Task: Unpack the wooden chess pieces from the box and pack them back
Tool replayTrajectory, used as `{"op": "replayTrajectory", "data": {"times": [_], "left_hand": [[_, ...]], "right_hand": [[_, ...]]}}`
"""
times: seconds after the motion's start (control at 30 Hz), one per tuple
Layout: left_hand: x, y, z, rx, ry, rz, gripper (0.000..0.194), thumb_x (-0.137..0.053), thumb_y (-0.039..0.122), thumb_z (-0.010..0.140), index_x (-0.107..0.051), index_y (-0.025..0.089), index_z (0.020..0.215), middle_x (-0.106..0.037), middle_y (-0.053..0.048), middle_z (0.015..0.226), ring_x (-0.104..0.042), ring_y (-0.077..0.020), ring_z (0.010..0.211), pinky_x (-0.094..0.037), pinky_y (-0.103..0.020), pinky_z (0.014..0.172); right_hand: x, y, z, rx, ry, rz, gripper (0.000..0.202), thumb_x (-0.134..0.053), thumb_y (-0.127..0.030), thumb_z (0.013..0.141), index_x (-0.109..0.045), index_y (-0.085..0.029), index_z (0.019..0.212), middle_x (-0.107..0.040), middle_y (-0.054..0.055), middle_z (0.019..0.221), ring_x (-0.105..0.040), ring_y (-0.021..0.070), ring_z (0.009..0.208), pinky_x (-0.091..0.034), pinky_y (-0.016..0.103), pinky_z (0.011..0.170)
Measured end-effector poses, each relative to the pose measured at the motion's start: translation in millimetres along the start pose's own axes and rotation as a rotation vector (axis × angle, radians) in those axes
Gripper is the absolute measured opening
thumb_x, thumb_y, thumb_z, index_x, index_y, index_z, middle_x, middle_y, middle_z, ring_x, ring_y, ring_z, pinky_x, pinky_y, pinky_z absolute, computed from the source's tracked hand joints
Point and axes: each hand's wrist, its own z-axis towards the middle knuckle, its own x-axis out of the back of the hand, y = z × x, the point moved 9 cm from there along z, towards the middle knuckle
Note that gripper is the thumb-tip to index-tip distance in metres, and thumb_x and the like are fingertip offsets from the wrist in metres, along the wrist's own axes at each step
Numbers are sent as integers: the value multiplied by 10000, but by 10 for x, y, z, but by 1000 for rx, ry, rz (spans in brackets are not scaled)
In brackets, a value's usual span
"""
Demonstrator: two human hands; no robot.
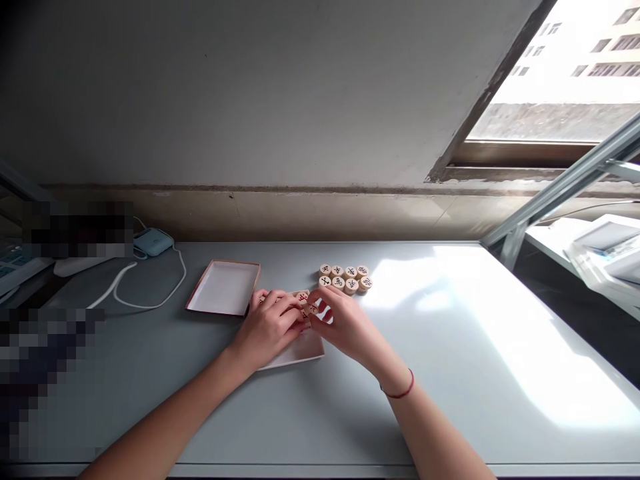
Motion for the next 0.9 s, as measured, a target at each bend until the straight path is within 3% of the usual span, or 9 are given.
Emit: {"op": "replayTrajectory", "data": {"times": [0.17,0.3,0.43,0.6,0.73,0.8,0.9], "left_hand": [[136,-139,-26,24,17,-65,141,-603,339,883,-656,250,979,-636,-42,1165,-549,-220,1078,-390,-376,886],[220,-320,-78,80,-54,-81,307,-647,331,835,-609,261,1131,-623,-47,1175,-548,-223,1079,-402,-359,890],[222,-486,-141,187,-159,-11,413,-672,402,795,-592,281,1181,-623,-45,1179,-540,-258,1070,-389,-395,881],[194,-559,-202,209,-221,-22,483,-646,372,790,-546,326,1260,-621,-28,1185,-535,-253,1081,-363,-388,891],[163,-567,-216,204,-245,-43,445,-616,331,822,-537,326,1259,-639,-13,1153,-553,-232,1065,-356,-378,878],[155,-561,-209,203,-248,-47,432,-617,312,822,-545,320,1248,-643,-14,1145,-555,-232,1060,-358,-377,873],[140,-561,-193,206,-242,-47,434,-607,269,819,-546,309,1246,-638,-25,1162,-547,-239,1071,-366,-380,870]], "right_hand": [[-71,-114,6,85,-35,-179,61,-562,-182,829,-596,-229,844,-619,14,829,-584,145,722,-511,278,618],[-136,-228,-4,186,-28,-312,114,-537,-111,824,-581,-216,820,-610,49,906,-584,162,760,-511,306,673],[-186,-188,0,211,18,-418,105,-519,-123,846,-567,-217,847,-577,73,952,-585,176,758,-510,315,636],[-178,-112,27,202,26,-369,68,-511,-205,886,-576,-226,891,-576,67,939,-584,163,721,-500,296,600],[95,-15,148,100,147,-329,135,-519,-323,902,-592,-214,935,-599,69,998,-568,123,624,-482,285,604],[254,83,255,-30,220,-421,180,-490,-334,909,-601,-209,973,-608,78,1060,-553,108,562,-460,289,590],[334,206,454,-228,207,-615,240,-460,-340,906,-605,-206,1042,-622,99,1099,-588,144,587,-421,289,567]]}}
